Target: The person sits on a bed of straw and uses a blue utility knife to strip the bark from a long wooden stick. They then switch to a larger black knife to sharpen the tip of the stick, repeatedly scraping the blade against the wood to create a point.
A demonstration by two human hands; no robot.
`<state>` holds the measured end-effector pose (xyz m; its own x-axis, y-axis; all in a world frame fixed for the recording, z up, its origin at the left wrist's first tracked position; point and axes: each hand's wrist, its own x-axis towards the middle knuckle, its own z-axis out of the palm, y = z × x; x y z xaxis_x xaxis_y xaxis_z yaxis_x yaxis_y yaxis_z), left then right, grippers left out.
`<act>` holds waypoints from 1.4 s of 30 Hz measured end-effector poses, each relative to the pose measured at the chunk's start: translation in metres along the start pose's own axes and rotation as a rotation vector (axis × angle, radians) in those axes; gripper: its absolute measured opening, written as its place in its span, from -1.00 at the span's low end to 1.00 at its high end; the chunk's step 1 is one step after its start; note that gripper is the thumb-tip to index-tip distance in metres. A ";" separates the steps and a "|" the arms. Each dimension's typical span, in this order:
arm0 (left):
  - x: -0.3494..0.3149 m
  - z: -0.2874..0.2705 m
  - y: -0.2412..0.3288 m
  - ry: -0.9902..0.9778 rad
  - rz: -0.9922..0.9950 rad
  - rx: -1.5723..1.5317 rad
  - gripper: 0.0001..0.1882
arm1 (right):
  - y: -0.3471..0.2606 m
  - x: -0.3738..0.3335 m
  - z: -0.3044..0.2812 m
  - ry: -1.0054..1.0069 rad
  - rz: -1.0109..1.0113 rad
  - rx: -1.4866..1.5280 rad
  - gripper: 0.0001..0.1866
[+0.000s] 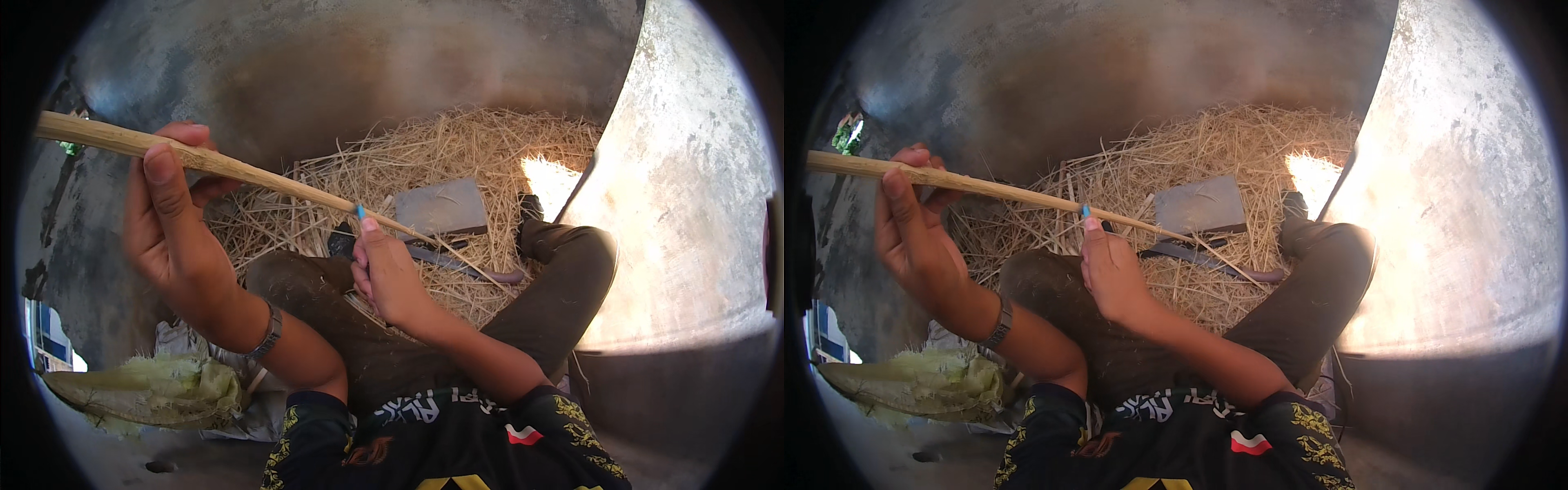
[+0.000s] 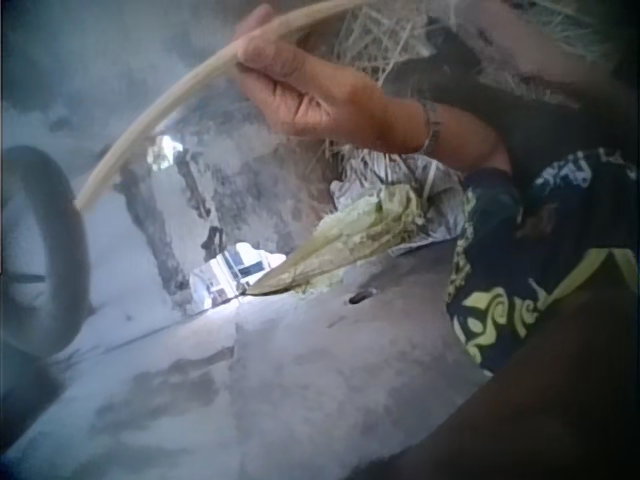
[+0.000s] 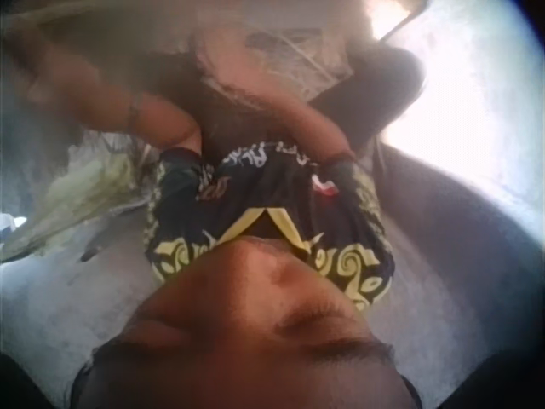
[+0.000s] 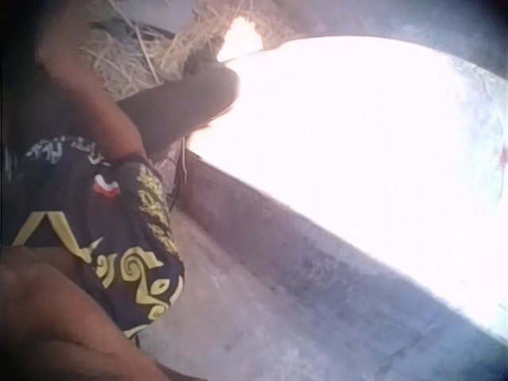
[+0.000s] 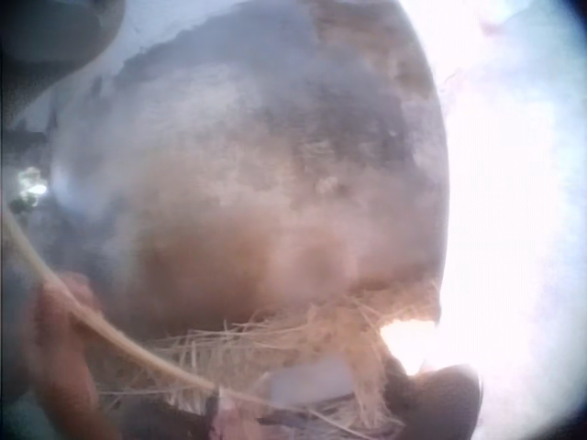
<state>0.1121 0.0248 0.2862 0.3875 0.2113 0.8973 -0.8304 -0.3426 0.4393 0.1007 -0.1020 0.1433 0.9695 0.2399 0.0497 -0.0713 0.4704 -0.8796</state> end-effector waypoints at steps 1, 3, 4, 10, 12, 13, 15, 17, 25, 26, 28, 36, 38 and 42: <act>0.000 0.005 0.000 0.021 0.003 0.041 -0.60 | -0.003 0.002 0.006 -0.019 -0.130 -0.089 -0.42; 0.000 0.006 -0.002 0.010 -0.004 -0.022 -0.61 | 0.004 0.005 0.014 -0.009 -0.325 -0.185 -0.42; 0.000 0.006 0.000 0.001 -0.008 -0.054 -0.61 | 0.008 0.004 0.014 0.000 -0.423 -0.230 -0.42; 0.008 0.007 -0.012 0.073 -0.045 -0.001 -0.61 | 0.065 0.030 -0.042 0.149 0.120 0.063 -0.42; 0.005 0.011 -0.008 0.099 -0.039 0.042 -0.61 | 0.063 0.033 -0.037 0.131 -0.096 -0.188 -0.41; 0.004 0.013 -0.005 0.116 -0.037 0.069 -0.61 | 0.058 0.033 -0.029 0.116 -0.200 -0.314 -0.41; 0.002 0.014 -0.004 0.093 -0.034 -0.001 -0.61 | 0.042 0.026 -0.007 0.077 -0.288 -0.170 -0.41; 0.000 0.015 -0.005 0.085 -0.038 -0.001 -0.61 | 0.047 0.028 -0.009 0.104 -0.215 -0.043 -0.40; 0.010 0.015 -0.023 0.148 -0.053 -0.048 -0.62 | 0.079 0.042 -0.047 0.175 -0.034 -0.106 -0.40; 0.009 0.017 -0.023 0.149 -0.050 -0.044 -0.62 | 0.077 0.044 -0.040 0.152 -0.136 -0.163 -0.41; 0.006 0.016 -0.018 0.152 -0.044 -0.016 -0.62 | 0.067 0.042 -0.022 0.105 -0.235 -0.100 -0.41; 0.004 0.026 0.005 0.259 -0.012 0.395 -0.64 | 0.118 0.056 -0.060 0.261 0.043 -0.191 -0.39; 0.002 0.027 0.004 0.263 -0.019 0.385 -0.63 | 0.091 0.049 -0.047 0.231 0.027 -0.221 -0.36; 0.000 0.030 0.005 0.264 -0.023 0.354 -0.64 | 0.043 0.029 -0.015 0.079 -0.174 -0.341 -0.29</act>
<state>0.1204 -0.0042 0.2898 0.2506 0.4330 0.8658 -0.6167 -0.6180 0.4876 0.1290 -0.0881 0.1001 0.9762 0.1088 0.1874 0.1653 0.1858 -0.9686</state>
